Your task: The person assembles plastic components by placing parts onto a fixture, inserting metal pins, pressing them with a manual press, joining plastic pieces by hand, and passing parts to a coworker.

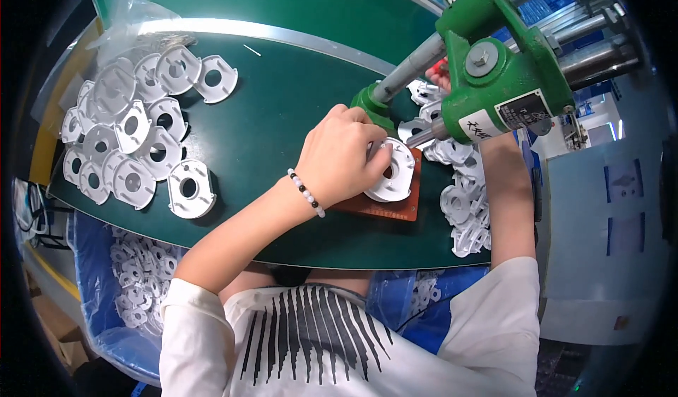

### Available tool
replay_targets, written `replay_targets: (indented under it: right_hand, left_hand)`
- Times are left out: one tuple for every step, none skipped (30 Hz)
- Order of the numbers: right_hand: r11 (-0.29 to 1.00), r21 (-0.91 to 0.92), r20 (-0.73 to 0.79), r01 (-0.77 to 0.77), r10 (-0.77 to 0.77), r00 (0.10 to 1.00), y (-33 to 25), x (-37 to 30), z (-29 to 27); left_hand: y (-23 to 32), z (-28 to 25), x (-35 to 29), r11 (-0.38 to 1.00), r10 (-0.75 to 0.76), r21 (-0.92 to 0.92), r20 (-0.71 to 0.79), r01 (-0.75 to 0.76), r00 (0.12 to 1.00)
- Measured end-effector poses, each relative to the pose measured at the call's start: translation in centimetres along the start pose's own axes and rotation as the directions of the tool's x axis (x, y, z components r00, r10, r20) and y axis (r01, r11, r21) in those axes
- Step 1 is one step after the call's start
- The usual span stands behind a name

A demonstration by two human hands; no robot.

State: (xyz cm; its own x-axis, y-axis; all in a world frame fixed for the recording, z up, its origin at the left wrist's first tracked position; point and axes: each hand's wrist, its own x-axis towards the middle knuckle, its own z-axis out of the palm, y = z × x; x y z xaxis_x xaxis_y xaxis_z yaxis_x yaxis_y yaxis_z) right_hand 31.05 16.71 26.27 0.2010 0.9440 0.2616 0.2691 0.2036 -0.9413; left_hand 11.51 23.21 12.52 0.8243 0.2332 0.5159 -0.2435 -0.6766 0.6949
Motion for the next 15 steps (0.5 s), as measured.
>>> replay_targets:
  right_hand:
    - [0.999, -0.032, 0.023, 0.003, -0.003, 1.0, -0.2, 0.0, 0.4]
    - [0.998, -0.063, 0.047, 0.008, -0.005, 0.999, -0.3, 0.1, 0.9]
    - [0.996, -0.09, 0.079, 0.017, -0.01, 0.997, -0.5, 0.1, 1.1]
    - [0.992, -0.126, 0.096, 0.021, -0.009, 0.995, -1.3, 0.4, -0.5]
    - [0.987, -0.161, 0.116, 0.026, -0.007, 0.993, -1.6, 0.5, -1.9]
    - [0.982, -0.185, 0.143, 0.033, -0.006, 0.99, -1.9, 0.7, -3.6]
    - [0.976, -0.214, 0.17, 0.043, -0.006, 0.986, -2.8, 0.5, -6.6]
    - [0.966, -0.254, 0.185, 0.048, 0.0, 0.983, -3.6, 0.8, -8.2]
    - [0.95, -0.31, 0.189, 0.044, 0.016, 0.982, -6.8, -1.2, -13.8]
    - [0.94, -0.338, 0.218, 0.057, 0.019, 0.976, -7.3, -1.5, -13.7]
    - [0.928, -0.365, 0.245, 0.072, 0.022, 0.969, -7.0, -0.8, -12.0]
    - [0.928, -0.367, 0.245, 0.062, 0.032, 0.969, -6.5, 0.5, -4.7]
    - [0.933, -0.357, 0.157, 0.038, 0.019, 0.987, -7.5, 1.1, -2.4]
    - [0.94, -0.34, 0.07, 0.021, 0.003, 0.998, -10.1, 0.7, -6.3]
    - [0.948, -0.319, -0.017, 0.006, -0.011, 1.0, -12.7, 0.4, -10.6]
  left_hand:
    - [-0.1, -0.1, -0.1, 1.0, -0.008, 0.001, 0.001, 0.008, 1.0]
    - [-0.1, -0.2, -0.1, 1.0, -0.022, -0.015, 0.02, 0.022, 1.0]
    - [-0.4, -0.4, -0.2, 0.999, -0.04, -0.026, 0.033, 0.041, 0.999]
    - [-0.4, -0.2, -0.1, 0.999, -0.043, -0.03, 0.036, 0.044, 0.998]
    - [-0.3, -0.2, 0.0, 0.997, -0.049, -0.049, 0.046, 0.051, 0.998]
    - [-0.5, -0.3, -0.2, 0.996, -0.065, -0.062, 0.055, 0.068, 0.996]
    - [-0.6, -0.4, -0.2, 0.995, -0.075, -0.06, 0.053, 0.078, 0.996]
    - [-0.3, -0.3, -0.1, 0.997, -0.058, -0.051, 0.052, 0.061, 0.997]
    - [0.3, -0.1, 0.1, 0.998, -0.026, -0.059, 0.054, 0.029, 0.998]
    - [0.1, -0.3, 0.1, 0.998, -0.037, -0.057, 0.049, 0.04, 0.998]
    - [0.1, -0.4, 0.1, 0.998, -0.044, -0.041, 0.062, 0.047, 0.997]
    - [0.0, -0.2, 0.1, 0.998, -0.046, -0.037, 0.078, 0.049, 0.996]
    - [0.0, -0.2, 0.1, 0.998, -0.046, -0.044, 0.076, 0.05, 0.996]
    - [0.1, -0.1, 0.0, 0.998, -0.041, -0.037, 0.068, 0.044, 0.997]
    - [0.2, -0.1, 0.0, 0.999, -0.038, -0.027, 0.06, 0.04, 0.997]
